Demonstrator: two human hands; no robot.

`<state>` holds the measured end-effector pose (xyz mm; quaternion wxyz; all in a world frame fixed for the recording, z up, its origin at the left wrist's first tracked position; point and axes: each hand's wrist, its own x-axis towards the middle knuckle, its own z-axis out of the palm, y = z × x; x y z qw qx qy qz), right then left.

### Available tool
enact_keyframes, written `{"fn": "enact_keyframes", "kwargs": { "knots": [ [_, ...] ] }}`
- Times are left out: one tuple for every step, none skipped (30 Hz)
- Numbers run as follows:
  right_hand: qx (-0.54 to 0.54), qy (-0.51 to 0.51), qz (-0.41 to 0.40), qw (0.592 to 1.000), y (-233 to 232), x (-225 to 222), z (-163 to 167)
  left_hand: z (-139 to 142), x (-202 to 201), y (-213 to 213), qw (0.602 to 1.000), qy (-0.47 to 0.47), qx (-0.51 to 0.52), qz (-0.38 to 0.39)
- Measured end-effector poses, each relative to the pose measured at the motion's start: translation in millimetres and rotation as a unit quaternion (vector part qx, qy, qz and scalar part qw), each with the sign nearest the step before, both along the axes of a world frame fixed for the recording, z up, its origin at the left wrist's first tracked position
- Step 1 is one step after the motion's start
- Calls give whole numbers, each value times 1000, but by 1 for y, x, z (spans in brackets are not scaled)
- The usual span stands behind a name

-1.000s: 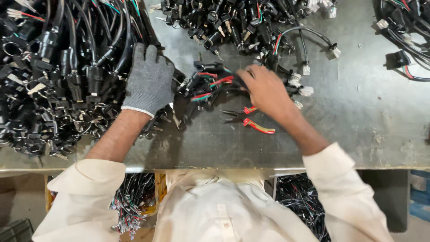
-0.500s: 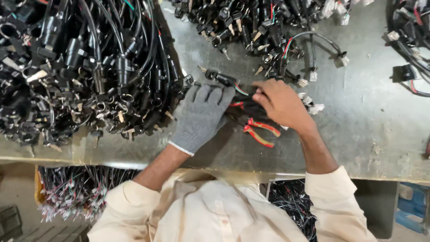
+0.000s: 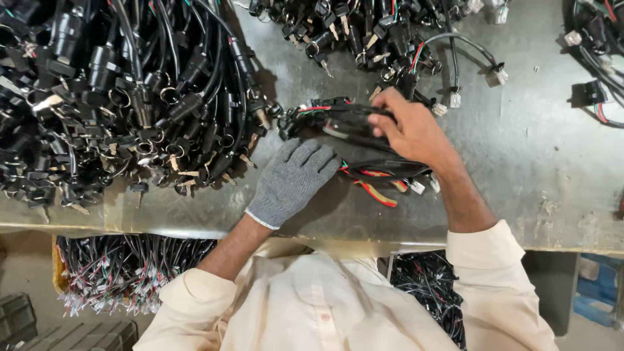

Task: The person repeatedly picks up wire harnesses with keys attached, uses pliers to crimp or secure a connector, and places the finished unit into a growing pile on the table. The process is continuous and repetitive throughout the clip.

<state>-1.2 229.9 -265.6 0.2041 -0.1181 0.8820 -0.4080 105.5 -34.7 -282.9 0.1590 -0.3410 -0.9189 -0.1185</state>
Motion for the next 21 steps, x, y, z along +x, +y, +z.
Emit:
{"fn": "enact_keyframes", "kwargs": {
  "knots": [
    [-38,4,6,999,1,-5,-1,0,-1,0,1000,-9,0,-3],
    [-75,5,10,997,1,-9,-2,1,-2,0,1000,-20,1,-9],
    [-113,5,14,994,2,-12,-3,1,-2,0,1000,-28,5,-11],
    [-109,33,38,993,2,-15,-5,2,-2,0,999,-36,10,-12],
    [-106,60,63,991,1,-15,-7,3,-3,1,999,-44,14,-13],
    [-103,87,89,987,0,-15,-9,3,-3,1,999,-49,15,-9],
    [-60,173,116,976,-1,-14,-10,3,-2,2,998,-56,17,-5],
    [-15,258,142,955,-3,-11,-11,3,-2,2,998,-62,19,-3],
    [29,341,168,925,-4,-9,-12,3,-2,3,998,-55,21,2],
    [29,315,144,938,-5,-7,-13,3,-2,3,999,-48,23,7],
    [30,288,121,949,-6,-6,-13,2,-2,3,999,-39,24,11],
    [31,260,100,960,-6,-5,-12,2,-2,3,999,-41,27,9],
    [12,243,84,966,-6,-5,-12,2,-2,3,999,-43,30,7],
    [-7,226,66,972,-6,-6,-11,2,-2,3,998,-45,32,3],
    [-25,210,47,976,-7,-7,-10,2,-2,3,998,-47,29,2],
    [-33,140,2,990,-8,-8,-9,2,-2,3,998,-49,26,2],
    [-41,68,-42,996,-9,-9,-8,2,-2,2,998,-51,23,4],
    [-48,-4,-85,995,-11,-11,-7,3,-3,3,998,-51,21,4],
    [-34,-7,-80,996,-12,-11,-6,3,-2,3,999,-50,19,5],
    [-20,-11,-73,997,-14,-10,-4,4,-3,3,999,-50,17,7],
    [-6,-15,-67,998,-16,-8,-1,5,-2,3,998,-51,21,9]
  ]
}}
